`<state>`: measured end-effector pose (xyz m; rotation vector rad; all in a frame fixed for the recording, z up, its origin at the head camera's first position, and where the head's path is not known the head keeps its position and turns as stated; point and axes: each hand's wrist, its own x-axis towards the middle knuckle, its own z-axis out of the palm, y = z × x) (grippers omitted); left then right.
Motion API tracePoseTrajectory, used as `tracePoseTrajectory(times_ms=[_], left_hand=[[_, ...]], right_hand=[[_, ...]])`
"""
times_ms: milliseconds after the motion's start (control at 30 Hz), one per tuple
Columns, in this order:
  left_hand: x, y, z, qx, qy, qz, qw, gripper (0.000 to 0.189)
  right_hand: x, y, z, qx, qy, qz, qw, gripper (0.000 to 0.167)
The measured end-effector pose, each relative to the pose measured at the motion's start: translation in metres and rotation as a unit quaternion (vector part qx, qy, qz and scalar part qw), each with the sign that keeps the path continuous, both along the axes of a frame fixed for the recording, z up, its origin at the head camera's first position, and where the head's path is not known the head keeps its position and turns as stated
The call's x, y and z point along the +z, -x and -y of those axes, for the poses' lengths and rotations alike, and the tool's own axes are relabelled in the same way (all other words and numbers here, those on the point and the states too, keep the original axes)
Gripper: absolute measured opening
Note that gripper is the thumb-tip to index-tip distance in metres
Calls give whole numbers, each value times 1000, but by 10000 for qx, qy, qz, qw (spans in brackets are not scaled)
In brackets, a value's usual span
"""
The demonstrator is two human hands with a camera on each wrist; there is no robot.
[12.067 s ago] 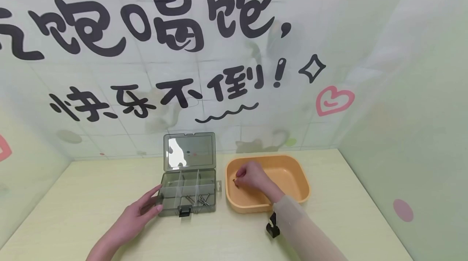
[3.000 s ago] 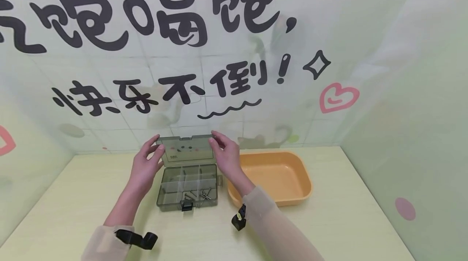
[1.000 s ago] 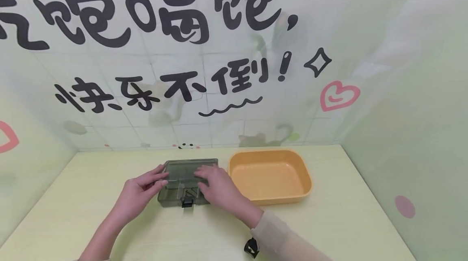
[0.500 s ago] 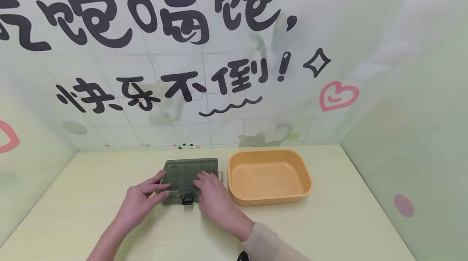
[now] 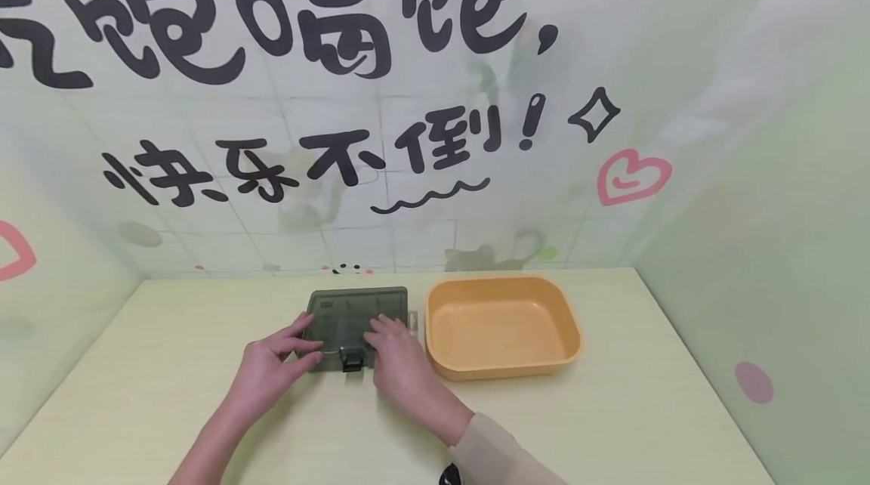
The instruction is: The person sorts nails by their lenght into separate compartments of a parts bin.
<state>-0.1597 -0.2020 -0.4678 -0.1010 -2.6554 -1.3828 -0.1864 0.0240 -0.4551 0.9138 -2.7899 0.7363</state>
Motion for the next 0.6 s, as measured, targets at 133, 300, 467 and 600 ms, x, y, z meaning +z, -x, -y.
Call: tracePoseTrajectory(times_ms=[133, 300, 467, 600], left_hand=[[1, 0, -1, 37, 19, -101, 9999, 15], [-2, 1, -3, -31, -34, -172, 9998, 15], [-6, 1, -2, -50, -148, -170, 9997, 14], [-10, 0, 0, -51, -257, -157, 9995, 14]], right_hand=[[1, 2, 0, 84, -147, -72, 9998, 31], [0, 1, -3, 131, -362, -147, 9992, 33], [-1, 0, -4, 174, -393, -115, 9990, 35], [-2, 1, -4, 199, -433, 33, 9989, 41]])
